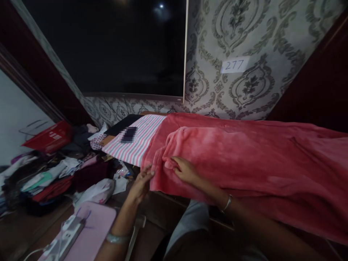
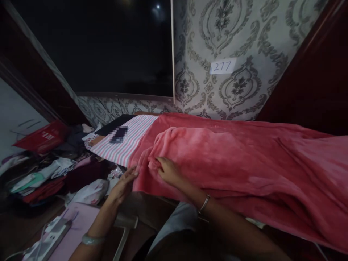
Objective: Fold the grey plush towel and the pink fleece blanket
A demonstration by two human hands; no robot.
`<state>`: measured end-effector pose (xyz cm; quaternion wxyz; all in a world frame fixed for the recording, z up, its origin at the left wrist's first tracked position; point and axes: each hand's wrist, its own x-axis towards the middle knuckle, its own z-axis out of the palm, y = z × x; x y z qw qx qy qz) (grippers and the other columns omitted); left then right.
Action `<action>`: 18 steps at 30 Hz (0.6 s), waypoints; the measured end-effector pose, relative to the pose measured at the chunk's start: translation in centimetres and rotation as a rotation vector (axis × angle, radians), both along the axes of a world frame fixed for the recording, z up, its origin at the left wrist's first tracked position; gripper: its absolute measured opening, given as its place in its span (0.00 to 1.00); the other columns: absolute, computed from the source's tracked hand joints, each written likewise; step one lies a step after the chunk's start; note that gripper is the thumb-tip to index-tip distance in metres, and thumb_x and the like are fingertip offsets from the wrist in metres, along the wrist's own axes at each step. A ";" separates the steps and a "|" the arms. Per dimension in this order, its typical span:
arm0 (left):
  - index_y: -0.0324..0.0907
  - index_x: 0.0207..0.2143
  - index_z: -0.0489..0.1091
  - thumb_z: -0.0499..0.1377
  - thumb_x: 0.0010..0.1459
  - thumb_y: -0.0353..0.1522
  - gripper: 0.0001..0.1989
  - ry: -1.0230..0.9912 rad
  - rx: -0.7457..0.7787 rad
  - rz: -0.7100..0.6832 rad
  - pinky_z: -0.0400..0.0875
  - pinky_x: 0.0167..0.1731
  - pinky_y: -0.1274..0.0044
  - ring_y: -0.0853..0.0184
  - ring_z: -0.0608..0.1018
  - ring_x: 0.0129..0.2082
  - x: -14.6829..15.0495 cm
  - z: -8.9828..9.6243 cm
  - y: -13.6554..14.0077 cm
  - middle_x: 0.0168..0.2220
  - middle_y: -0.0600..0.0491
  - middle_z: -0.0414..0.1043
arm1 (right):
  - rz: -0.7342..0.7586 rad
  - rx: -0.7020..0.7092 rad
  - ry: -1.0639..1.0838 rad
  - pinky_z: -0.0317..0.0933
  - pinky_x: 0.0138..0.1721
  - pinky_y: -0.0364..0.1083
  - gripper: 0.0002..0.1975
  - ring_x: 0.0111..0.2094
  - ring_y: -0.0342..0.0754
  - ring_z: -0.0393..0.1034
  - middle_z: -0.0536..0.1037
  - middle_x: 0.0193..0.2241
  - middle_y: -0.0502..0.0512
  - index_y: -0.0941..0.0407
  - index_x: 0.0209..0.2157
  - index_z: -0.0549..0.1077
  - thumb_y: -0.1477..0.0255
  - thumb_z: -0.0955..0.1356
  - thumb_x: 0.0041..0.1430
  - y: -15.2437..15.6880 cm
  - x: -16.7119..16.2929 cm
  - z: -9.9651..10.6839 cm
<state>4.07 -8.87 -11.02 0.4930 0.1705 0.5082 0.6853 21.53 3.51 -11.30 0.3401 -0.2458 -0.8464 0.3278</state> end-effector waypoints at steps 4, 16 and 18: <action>0.41 0.32 0.76 0.78 0.32 0.41 0.25 0.043 -0.053 -0.084 0.70 0.25 0.79 0.69 0.76 0.23 1.3 -2.1 -1.8 0.27 0.53 0.78 | -0.038 0.136 -0.090 0.64 0.58 0.59 0.28 0.55 0.58 0.69 0.75 0.54 0.62 0.54 0.58 0.68 0.78 0.65 0.55 -1.0 1.0 -1.5; 0.39 0.33 0.74 0.74 0.40 0.49 0.26 0.222 0.024 0.052 0.69 0.22 0.81 0.70 0.77 0.22 4.5 -1.0 -2.1 0.27 0.55 0.76 | -0.040 0.096 0.304 0.67 0.58 0.52 0.28 0.55 0.51 0.72 0.77 0.55 0.56 0.52 0.61 0.69 0.80 0.61 0.60 -2.8 1.7 -0.4; 0.39 0.36 0.74 0.73 0.42 0.48 0.26 0.206 0.070 0.053 0.70 0.23 0.80 0.70 0.77 0.23 5.1 -0.6 -1.9 0.30 0.54 0.77 | 0.036 0.081 0.254 0.66 0.59 0.52 0.28 0.57 0.50 0.70 0.75 0.57 0.56 0.51 0.63 0.68 0.78 0.62 0.62 -3.4 1.9 -0.3</action>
